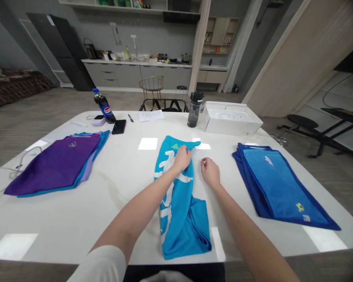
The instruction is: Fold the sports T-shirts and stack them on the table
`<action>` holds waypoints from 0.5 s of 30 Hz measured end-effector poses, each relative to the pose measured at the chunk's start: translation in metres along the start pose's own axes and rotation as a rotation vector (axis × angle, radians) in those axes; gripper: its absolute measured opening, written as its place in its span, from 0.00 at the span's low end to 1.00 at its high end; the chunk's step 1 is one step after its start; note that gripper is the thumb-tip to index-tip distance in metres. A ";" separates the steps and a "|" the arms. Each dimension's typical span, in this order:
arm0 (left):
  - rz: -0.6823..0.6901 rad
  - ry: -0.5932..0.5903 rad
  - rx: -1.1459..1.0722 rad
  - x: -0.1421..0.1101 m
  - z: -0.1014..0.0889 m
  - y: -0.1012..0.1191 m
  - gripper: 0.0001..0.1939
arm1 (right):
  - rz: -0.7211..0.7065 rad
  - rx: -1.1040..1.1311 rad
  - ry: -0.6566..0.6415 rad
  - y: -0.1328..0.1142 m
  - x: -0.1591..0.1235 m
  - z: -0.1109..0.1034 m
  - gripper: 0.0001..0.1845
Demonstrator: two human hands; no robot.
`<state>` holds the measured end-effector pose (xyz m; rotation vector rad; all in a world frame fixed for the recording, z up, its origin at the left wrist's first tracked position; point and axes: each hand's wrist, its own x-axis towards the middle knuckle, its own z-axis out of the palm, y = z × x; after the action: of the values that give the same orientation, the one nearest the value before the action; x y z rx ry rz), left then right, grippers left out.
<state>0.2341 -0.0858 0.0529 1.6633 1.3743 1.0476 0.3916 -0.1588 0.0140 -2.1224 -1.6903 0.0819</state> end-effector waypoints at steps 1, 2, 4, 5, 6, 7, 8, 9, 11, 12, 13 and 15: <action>-0.039 0.006 -0.098 0.009 -0.012 -0.002 0.09 | 0.000 -0.011 -0.005 -0.001 -0.001 0.000 0.15; -0.113 0.024 -0.276 0.016 -0.026 -0.006 0.11 | -0.002 -0.023 -0.007 -0.002 -0.002 0.000 0.15; -0.278 0.030 -0.664 0.027 -0.059 -0.019 0.14 | -0.017 -0.049 -0.014 -0.004 -0.003 0.000 0.16; -0.336 0.035 -0.760 0.030 -0.078 -0.028 0.15 | -0.028 -0.064 -0.017 -0.006 -0.003 0.000 0.16; -0.377 0.067 -0.752 0.031 -0.096 -0.039 0.15 | -0.040 -0.077 -0.023 -0.007 -0.003 0.001 0.16; -0.399 0.146 -0.638 0.031 -0.113 -0.049 0.14 | -0.054 -0.091 -0.030 -0.009 -0.003 0.001 0.16; -0.396 0.254 -0.493 0.030 -0.128 -0.059 0.15 | -0.068 -0.104 -0.038 -0.011 -0.003 0.002 0.16; -0.372 0.353 -0.347 0.028 -0.141 -0.068 0.17 | -0.080 -0.118 -0.046 -0.012 -0.003 0.003 0.17; -0.241 0.417 -0.074 0.024 -0.155 -0.077 0.22 | -0.097 -0.141 -0.062 -0.014 -0.003 0.004 0.17; -0.148 0.344 0.034 0.021 -0.157 -0.078 0.24 | -0.102 -0.148 -0.066 -0.015 -0.002 0.004 0.17; -0.049 0.216 0.131 0.019 -0.156 -0.077 0.24 | -0.102 -0.151 -0.067 -0.015 -0.002 0.004 0.17; 0.133 -0.073 0.313 0.015 -0.147 -0.071 0.25 | -0.088 -0.139 -0.071 -0.014 0.001 0.003 0.17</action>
<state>0.0728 -0.0540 0.0501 2.0237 1.4531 0.8669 0.3777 -0.1541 0.0165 -2.1633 -1.8781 0.0140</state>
